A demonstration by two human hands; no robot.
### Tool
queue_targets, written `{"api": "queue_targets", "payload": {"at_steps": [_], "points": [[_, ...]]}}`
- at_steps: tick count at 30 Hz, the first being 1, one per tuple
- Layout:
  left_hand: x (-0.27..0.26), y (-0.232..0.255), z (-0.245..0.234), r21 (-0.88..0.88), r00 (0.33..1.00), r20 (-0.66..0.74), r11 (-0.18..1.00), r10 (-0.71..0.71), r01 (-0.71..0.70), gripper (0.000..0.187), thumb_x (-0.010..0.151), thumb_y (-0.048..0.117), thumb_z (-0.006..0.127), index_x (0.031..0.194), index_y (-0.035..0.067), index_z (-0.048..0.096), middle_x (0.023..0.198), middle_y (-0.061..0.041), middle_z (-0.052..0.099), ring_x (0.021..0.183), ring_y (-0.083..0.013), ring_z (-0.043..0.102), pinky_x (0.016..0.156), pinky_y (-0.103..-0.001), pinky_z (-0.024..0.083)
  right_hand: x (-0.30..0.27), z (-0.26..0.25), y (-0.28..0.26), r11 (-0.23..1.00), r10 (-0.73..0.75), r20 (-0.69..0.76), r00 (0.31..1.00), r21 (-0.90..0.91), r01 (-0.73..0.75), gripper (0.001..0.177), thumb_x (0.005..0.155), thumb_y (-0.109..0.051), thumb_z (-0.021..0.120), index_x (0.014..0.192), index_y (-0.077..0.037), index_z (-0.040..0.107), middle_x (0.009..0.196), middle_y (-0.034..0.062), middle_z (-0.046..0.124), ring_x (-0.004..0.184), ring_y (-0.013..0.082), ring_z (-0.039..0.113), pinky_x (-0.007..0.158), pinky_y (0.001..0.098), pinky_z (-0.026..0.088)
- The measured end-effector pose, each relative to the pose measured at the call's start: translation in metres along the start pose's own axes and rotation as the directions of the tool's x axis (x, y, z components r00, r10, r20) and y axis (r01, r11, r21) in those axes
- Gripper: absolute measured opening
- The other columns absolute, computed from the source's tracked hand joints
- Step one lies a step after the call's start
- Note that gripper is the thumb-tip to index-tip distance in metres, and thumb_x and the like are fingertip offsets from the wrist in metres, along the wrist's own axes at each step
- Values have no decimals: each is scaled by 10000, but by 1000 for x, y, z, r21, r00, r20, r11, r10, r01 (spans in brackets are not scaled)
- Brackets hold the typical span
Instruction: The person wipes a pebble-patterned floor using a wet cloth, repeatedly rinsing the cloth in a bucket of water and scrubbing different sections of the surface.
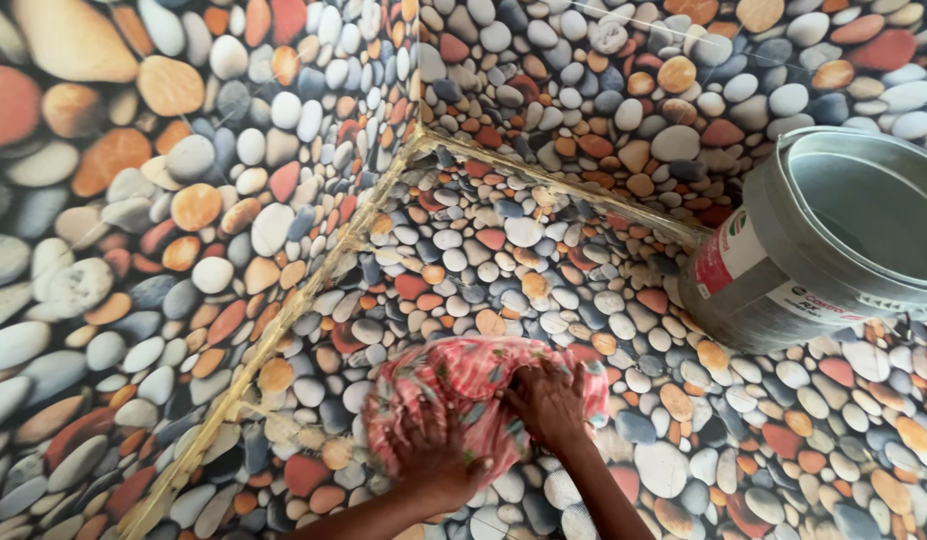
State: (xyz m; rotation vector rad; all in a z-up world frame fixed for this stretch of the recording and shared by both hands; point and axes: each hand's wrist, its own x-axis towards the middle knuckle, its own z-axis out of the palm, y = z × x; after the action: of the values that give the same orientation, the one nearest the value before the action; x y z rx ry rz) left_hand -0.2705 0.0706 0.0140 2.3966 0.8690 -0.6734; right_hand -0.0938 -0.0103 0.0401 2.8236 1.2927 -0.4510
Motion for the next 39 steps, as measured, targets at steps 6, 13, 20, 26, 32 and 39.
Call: {"api": "queue_targets", "payload": {"at_steps": [6, 13, 20, 26, 32, 39], "points": [[21, 19, -20, 38, 998, 29, 998, 52, -53, 1101, 971, 694, 481, 1636, 22, -83, 1677, -352, -154, 1494, -658, -136, 1143, -805, -3, 11, 31, 7, 996, 70, 29, 997, 55, -72, 886, 907, -743, 481, 1571, -186, 298, 1700, 135, 107, 1559, 398, 57, 1166, 743, 2], [62, 25, -39, 88, 993, -49, 991, 104, -99, 1161, 879, 759, 532, 1654, 119, -50, 1708, -246, -118, 1532, -565, -130, 1165, -780, -6, 45, 28, 24, 998, 18, -34, 999, 61, -16, 886, 919, -752, 427, 1573, -167, 299, 1714, 118, 82, 1569, 374, 21, 1145, 788, -1], [104, 34, -59, 128, 967, -197, 982, 163, -139, 1104, 897, 738, 539, 1658, 143, 6, 1713, -232, -66, 1527, -557, -98, 1162, -781, 12, 81, 7, 39, 990, 72, -27, 997, 120, -68, 874, 920, -744, 405, 1580, -179, 311, 1726, 77, 100, 1590, 345, 24, 1142, 802, 51], [112, 44, -65, 158, 965, -231, 983, 124, -88, 1075, 899, 754, 532, 1659, 155, 65, 1710, -240, -39, 1541, -539, -90, 1178, -761, 55, 93, 4, 47, 988, 84, 1, 996, 132, -84, 895, 909, -764, 391, 1608, -222, 256, 1725, 55, 79, 1591, 307, -4, 1165, 770, 30], [114, 46, -62, 173, 970, -219, 982, 108, -71, 1085, 883, 776, 524, 1652, 165, 62, 1710, -226, -53, 1550, -525, -107, 1186, -746, 47, 85, 9, 51, 988, 76, -40, 996, 137, -69, 879, 914, -763, 393, 1606, -234, 277, 1719, 70, 105, 1595, 308, 15, 1186, 740, 24], [106, 73, -33, 138, 966, -201, 981, 162, -136, 1116, 895, 739, 528, 1648, 78, 37, 1703, -260, -68, 1524, -569, -78, 1147, -791, 31, 68, 19, 81, 991, 72, -84, 994, 117, -62, 874, 911, -754, 422, 1594, -223, 299, 1710, 86, 126, 1585, 309, 36, 1185, 727, 30]]}}
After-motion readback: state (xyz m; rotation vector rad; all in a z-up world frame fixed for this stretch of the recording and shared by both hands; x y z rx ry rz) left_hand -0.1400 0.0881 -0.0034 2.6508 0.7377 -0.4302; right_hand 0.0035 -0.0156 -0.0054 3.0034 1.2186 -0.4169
